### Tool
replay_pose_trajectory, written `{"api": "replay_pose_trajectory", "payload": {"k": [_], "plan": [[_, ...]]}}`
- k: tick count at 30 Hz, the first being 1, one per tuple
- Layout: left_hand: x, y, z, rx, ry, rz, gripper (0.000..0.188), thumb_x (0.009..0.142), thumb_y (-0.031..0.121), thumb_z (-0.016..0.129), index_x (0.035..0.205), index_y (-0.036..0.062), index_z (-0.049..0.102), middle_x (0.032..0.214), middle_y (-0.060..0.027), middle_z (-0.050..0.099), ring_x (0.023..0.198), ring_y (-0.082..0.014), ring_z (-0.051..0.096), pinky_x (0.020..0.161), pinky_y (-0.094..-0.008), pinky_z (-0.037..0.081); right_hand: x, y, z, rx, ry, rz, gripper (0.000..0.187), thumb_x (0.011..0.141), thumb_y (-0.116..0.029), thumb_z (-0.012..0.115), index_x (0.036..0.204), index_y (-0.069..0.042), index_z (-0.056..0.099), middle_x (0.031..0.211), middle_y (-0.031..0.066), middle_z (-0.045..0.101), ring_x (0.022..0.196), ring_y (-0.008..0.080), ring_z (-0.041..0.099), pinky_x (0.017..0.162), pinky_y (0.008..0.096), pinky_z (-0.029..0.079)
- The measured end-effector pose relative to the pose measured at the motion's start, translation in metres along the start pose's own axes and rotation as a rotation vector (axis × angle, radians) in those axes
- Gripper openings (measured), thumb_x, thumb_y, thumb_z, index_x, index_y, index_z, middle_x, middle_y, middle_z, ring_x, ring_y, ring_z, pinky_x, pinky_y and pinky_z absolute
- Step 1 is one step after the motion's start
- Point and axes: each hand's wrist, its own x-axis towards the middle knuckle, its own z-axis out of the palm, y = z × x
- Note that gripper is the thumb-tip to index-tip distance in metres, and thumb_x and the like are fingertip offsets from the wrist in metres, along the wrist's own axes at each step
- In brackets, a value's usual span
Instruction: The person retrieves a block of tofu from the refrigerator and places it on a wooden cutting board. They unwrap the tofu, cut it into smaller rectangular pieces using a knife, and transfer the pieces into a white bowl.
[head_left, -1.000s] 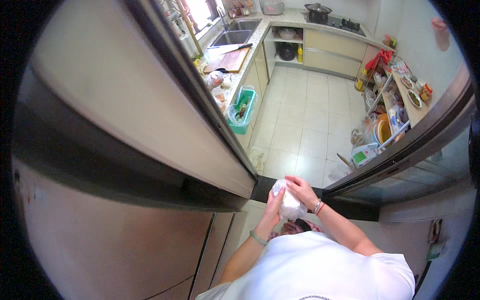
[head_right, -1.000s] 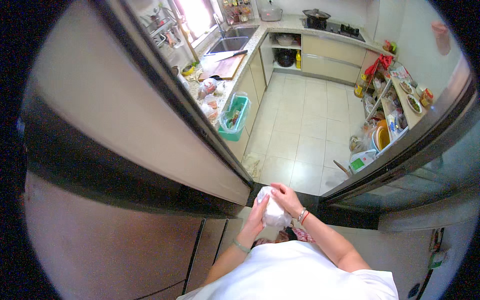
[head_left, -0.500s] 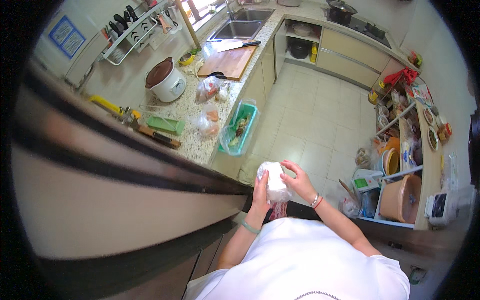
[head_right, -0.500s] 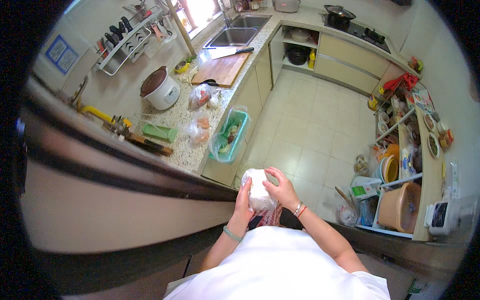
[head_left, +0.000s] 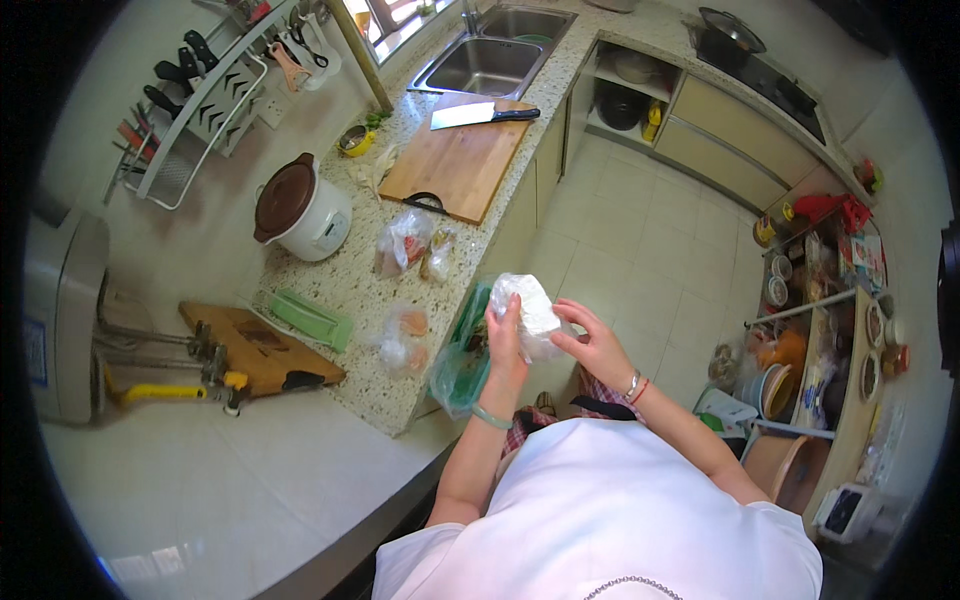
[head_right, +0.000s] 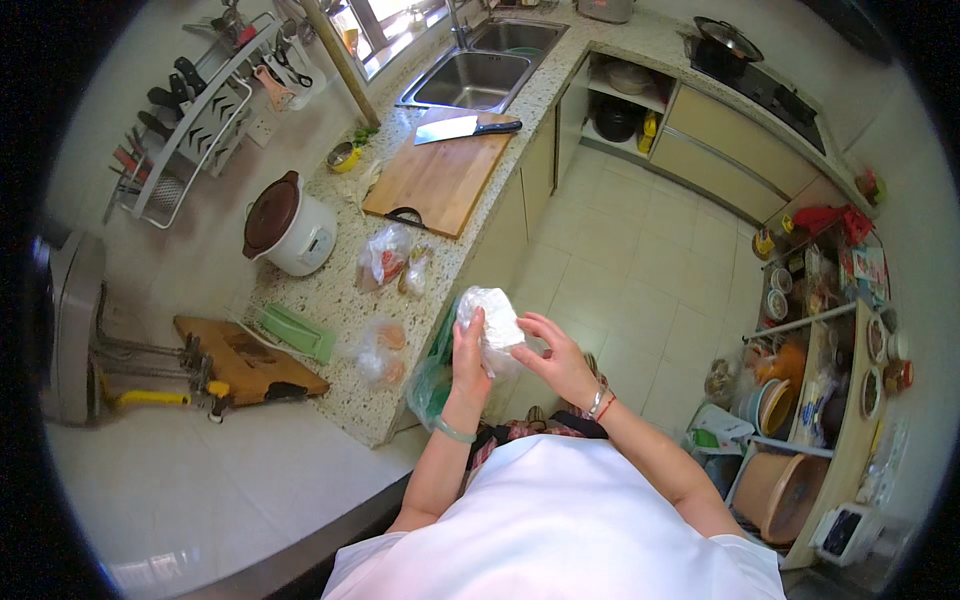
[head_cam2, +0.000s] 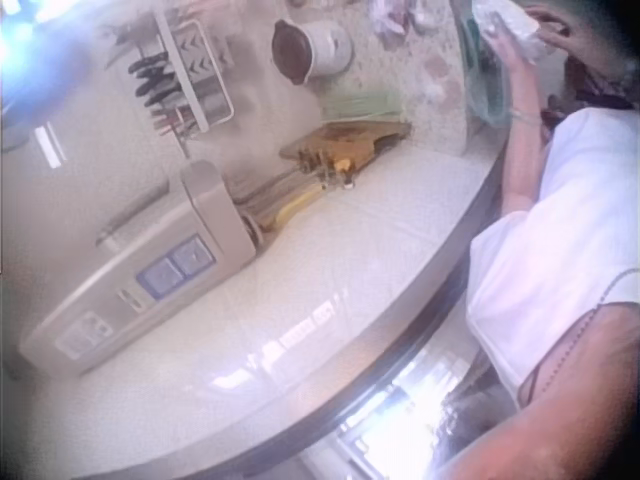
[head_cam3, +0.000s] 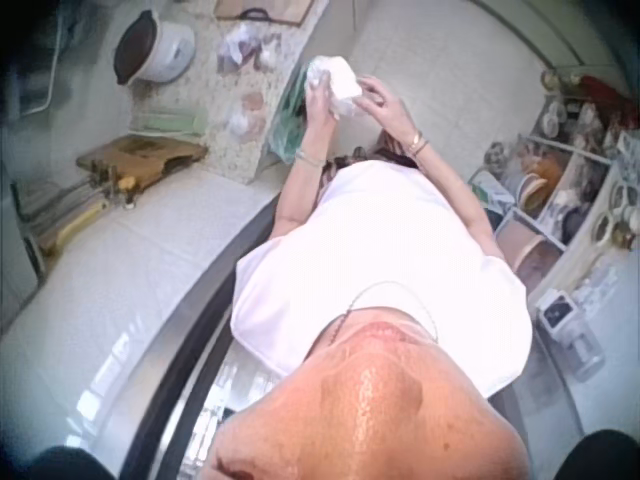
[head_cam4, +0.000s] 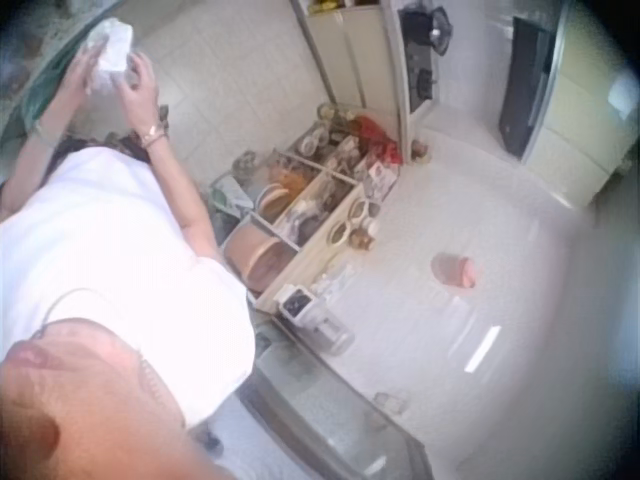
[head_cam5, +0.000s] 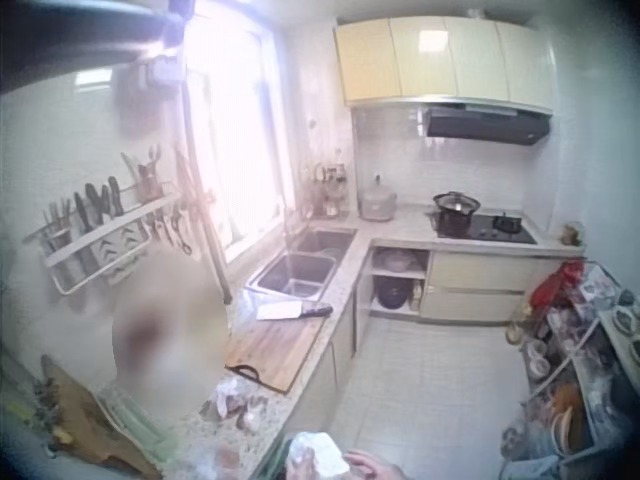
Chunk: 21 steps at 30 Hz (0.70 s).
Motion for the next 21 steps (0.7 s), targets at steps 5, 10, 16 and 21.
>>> {"api": "replay_pose_trajectory", "payload": {"k": [5, 10, 16, 21], "plan": [[0.077, 0.005, 0.028, -0.029, 0.067, 0.114, 0.059, 0.094, 0.025, 0.066, 0.142, 0.0094, 0.034, 0.133, -0.0102, 0.050, 0.118, -0.0229, 0.053, 0.098, -0.0382, 0.046, 0.098, 0.009, -0.030, -0.240, -0.153, -0.260, 0.040, 0.088, -0.019, 0.071, 0.127, -0.014, 0.063, 0.146, 0.0099, 0.048, 0.116, 0.0192, 0.058, 0.082, 0.0299, 0.050], [0.148, 0.021, 0.063, -0.237, 0.107, 0.275, 0.054, 0.102, 0.044, 0.048, 0.144, 0.0121, 0.036, 0.138, -0.0074, 0.049, 0.128, -0.0235, 0.048, 0.105, -0.0410, 0.040, 0.206, 0.010, -0.065, -0.195, -0.309, -0.339, 0.038, 0.084, -0.005, 0.070, 0.121, -0.015, 0.067, 0.144, 0.0103, 0.051, 0.115, 0.0216, 0.059, 0.085, 0.0317, 0.051], [0.207, 0.042, 0.081, -0.382, 0.146, 0.333, 0.067, 0.100, 0.063, 0.032, 0.145, 0.0135, 0.038, 0.144, -0.0057, 0.047, 0.133, -0.0238, 0.044, 0.110, -0.0419, 0.036, 0.314, 0.000, -0.067, -0.053, -0.457, -0.248, 0.012, 0.088, 0.001, 0.066, 0.098, -0.004, 0.066, 0.130, 0.0079, 0.062, 0.096, 0.0115, 0.061, 0.075, 0.0259, 0.052], [0.253, 0.071, 0.074, -0.237, 0.228, 0.445, 0.058, 0.100, 0.037, 0.057, 0.146, 0.0117, 0.034, 0.141, -0.0092, 0.046, 0.127, -0.0237, 0.049, 0.102, -0.0390, 0.044, 0.375, 0.008, -0.046, 0.010, -0.592, -0.161, 0.008, 0.088, 0.000, 0.065, 0.094, -0.005, 0.066, 0.128, 0.0061, 0.062, 0.091, 0.0120, 0.062, 0.071, 0.0256, 0.050]]}}
